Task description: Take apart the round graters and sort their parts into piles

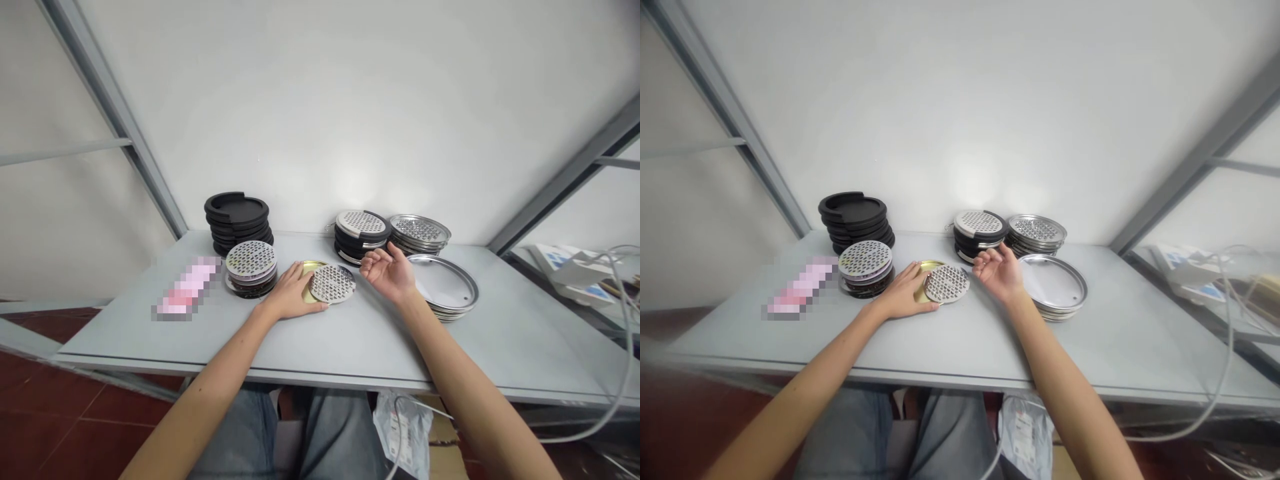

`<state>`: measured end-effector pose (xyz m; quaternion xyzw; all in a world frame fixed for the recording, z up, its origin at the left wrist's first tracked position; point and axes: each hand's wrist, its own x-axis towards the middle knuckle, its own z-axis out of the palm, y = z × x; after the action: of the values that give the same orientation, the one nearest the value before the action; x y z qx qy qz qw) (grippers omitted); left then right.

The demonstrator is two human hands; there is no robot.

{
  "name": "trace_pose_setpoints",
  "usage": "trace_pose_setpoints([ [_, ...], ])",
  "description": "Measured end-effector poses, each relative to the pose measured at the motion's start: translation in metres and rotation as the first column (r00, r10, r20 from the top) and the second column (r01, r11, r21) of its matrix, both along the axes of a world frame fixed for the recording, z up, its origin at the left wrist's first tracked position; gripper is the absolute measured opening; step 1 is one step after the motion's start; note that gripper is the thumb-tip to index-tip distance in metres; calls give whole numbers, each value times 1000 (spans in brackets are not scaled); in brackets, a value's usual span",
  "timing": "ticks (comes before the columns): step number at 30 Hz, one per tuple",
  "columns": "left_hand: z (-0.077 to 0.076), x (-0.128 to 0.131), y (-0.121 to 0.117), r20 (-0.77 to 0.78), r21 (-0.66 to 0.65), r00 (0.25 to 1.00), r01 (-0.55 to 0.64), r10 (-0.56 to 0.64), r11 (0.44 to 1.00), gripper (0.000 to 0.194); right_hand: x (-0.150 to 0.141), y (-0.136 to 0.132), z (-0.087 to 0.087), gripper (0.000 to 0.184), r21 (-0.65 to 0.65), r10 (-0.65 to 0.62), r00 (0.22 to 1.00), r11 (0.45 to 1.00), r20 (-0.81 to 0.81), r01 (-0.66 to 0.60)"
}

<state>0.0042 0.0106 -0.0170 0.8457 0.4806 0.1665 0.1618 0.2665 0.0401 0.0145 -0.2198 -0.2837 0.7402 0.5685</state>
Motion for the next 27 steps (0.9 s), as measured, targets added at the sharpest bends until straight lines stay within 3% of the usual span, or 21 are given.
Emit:
trace_pose_setpoints([
  [12, 1, 1, 0, 2, 1, 1000, 5, -5, 1000, 91, 1, -1, 1, 50, 81, -32, 995, 996, 98, 24],
  [16, 3, 1, -1, 7, -10, 1000, -5, 5, 1000, 91, -2, 4, -2, 49, 105, -83, 954, 993, 288, 55],
  [19, 3, 0, -1, 1, -7, 1000, -7, 7, 1000, 92, -7, 7, -11, 46, 224, -261, 800, 961, 540, 162],
  [21, 2, 0, -1, -4, 0, 1000, -2, 2, 1000, 92, -10, 8, -20, 43, 397, -428, 590, 898, 685, 191],
  [23, 2, 0, -1, -12, 4, 1000, 0, 0, 1000, 93, -10, 8, -27, 32, 539, -545, 378, 832, 748, 133],
  [24, 2, 0, -1, -13, 5, 1000, -1, 1, 1000, 94, -10, 8, -30, 24, 577, -576, 307, 811, 758, 97],
  [27, 2, 1, -1, -3, 9, 1000, -1, 1, 1000, 91, -8, 10, -37, 8, 579, -570, 248, 814, 784, 40],
])
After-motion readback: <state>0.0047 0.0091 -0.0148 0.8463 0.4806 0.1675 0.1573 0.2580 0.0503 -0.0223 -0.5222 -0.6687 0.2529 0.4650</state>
